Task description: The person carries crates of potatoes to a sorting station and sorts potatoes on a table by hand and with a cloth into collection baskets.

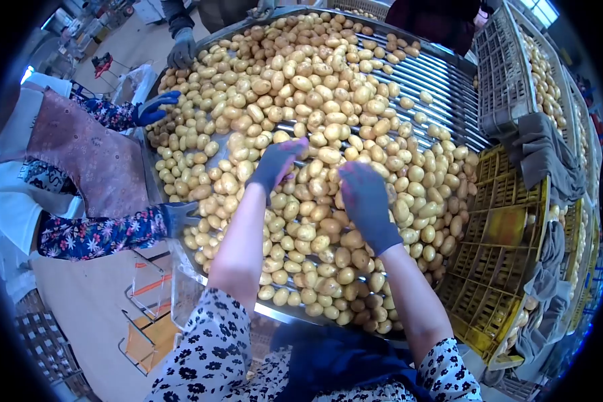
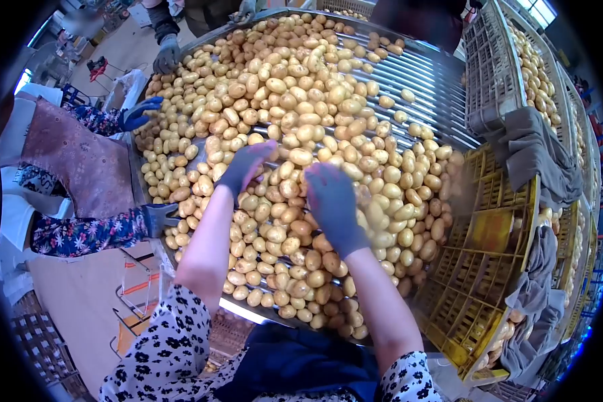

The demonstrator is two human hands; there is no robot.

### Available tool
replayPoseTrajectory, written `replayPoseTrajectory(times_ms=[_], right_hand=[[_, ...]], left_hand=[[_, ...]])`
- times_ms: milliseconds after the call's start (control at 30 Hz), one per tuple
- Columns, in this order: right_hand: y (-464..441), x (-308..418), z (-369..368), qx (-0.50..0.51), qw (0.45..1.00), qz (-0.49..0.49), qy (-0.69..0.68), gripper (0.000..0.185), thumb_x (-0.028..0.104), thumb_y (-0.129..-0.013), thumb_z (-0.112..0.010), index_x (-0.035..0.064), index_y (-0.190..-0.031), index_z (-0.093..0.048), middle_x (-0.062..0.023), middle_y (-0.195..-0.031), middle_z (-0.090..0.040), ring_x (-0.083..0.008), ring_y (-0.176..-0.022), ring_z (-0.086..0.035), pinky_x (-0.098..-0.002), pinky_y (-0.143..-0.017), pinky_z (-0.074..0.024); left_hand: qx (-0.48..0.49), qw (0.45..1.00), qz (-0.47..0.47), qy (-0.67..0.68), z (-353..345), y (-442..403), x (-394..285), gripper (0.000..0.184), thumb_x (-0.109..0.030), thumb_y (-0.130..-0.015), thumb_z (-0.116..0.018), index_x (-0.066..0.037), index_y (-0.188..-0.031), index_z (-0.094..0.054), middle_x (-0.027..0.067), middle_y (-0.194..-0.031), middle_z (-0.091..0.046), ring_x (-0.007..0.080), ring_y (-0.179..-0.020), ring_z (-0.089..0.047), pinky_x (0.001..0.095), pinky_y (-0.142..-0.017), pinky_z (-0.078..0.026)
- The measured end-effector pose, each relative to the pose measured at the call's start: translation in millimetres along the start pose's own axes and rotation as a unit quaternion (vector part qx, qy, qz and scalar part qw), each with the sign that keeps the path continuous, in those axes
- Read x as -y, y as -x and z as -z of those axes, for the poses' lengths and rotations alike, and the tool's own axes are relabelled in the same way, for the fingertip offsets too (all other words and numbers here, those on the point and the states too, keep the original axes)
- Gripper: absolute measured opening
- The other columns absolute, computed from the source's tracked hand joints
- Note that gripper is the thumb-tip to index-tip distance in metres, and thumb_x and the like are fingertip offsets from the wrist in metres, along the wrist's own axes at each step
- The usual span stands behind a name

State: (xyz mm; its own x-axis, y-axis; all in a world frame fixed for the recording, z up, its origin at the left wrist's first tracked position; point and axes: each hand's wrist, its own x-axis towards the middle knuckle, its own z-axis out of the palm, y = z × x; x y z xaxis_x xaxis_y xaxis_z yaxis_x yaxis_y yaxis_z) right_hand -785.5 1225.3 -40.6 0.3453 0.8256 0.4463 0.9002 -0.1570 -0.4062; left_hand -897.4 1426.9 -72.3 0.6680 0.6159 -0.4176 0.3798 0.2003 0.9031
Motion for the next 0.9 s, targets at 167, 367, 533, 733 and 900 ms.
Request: replayPoseTrajectory(times_ms=[167, 367, 533, 733, 900], right_hand=[[-12, 55, -37, 0.220, 0.971, 0.034, -0.088, 0.022, 0.015, -0.086, -0.052, 0.0080, -0.105, -0.059, -0.0124, -0.105, -0.062, -0.0267, -0.098, -0.060, -0.0390, -0.078, -0.0504], [-19, 77, -78, 0.286, 0.945, -0.065, 0.146, 0.023, 0.023, -0.088, -0.056, 0.0049, -0.103, -0.056, -0.0155, -0.097, -0.062, -0.0318, -0.086, -0.063, -0.0434, -0.070, -0.0501], [-20, 40, -31, 0.317, 0.942, -0.103, 0.031, 0.032, 0.026, -0.084, -0.062, 0.0056, -0.105, -0.050, -0.0150, -0.083, -0.066, -0.0341, -0.080, -0.064, -0.0455, -0.067, -0.0492], [6, 38, -17, 0.263, 0.958, -0.117, 0.007, 0.024, 0.023, -0.085, -0.059, 0.0101, -0.103, -0.050, -0.0135, -0.087, -0.064, -0.0339, -0.081, -0.063, -0.0446, -0.068, -0.0489], [11, 42, -29, 0.253, 0.966, -0.046, 0.031, 0.032, 0.020, -0.084, -0.061, 0.0114, -0.113, -0.050, -0.0133, -0.093, -0.063, -0.0324, -0.087, -0.062, -0.0440, -0.073, -0.0487]], left_hand=[[0.301, 0.633, -0.021, 0.713, 27, 64, -11, 0.046, -0.048, -0.088, -0.056, -0.010, -0.113, -0.060, 0.0137, -0.120, -0.051, 0.0182, -0.088, -0.052, 0.0210, -0.057, -0.047], [0.104, 0.632, -0.051, 0.766, 31, 160, 4, 0.048, -0.052, -0.088, -0.052, -0.012, -0.113, -0.062, 0.0170, -0.137, -0.043, 0.0372, -0.131, -0.034, 0.0467, -0.103, -0.038], [0.071, 0.557, 0.021, 0.827, 15, 237, 56, 0.054, -0.059, -0.088, -0.048, -0.016, -0.118, -0.061, 0.0173, -0.141, -0.039, 0.0372, -0.133, -0.031, 0.0480, -0.106, -0.034], [0.127, 0.641, 0.076, 0.753, -24, 265, 95, 0.056, -0.060, -0.089, -0.043, -0.012, -0.111, -0.063, 0.0147, -0.130, -0.050, 0.0355, -0.128, -0.041, 0.0486, -0.101, -0.040], [0.159, 0.648, 0.069, 0.741, -30, 275, 98, 0.052, -0.054, -0.090, -0.046, -0.008, -0.104, -0.063, 0.0109, -0.126, -0.053, 0.0328, -0.127, -0.041, 0.0474, -0.103, -0.039]])
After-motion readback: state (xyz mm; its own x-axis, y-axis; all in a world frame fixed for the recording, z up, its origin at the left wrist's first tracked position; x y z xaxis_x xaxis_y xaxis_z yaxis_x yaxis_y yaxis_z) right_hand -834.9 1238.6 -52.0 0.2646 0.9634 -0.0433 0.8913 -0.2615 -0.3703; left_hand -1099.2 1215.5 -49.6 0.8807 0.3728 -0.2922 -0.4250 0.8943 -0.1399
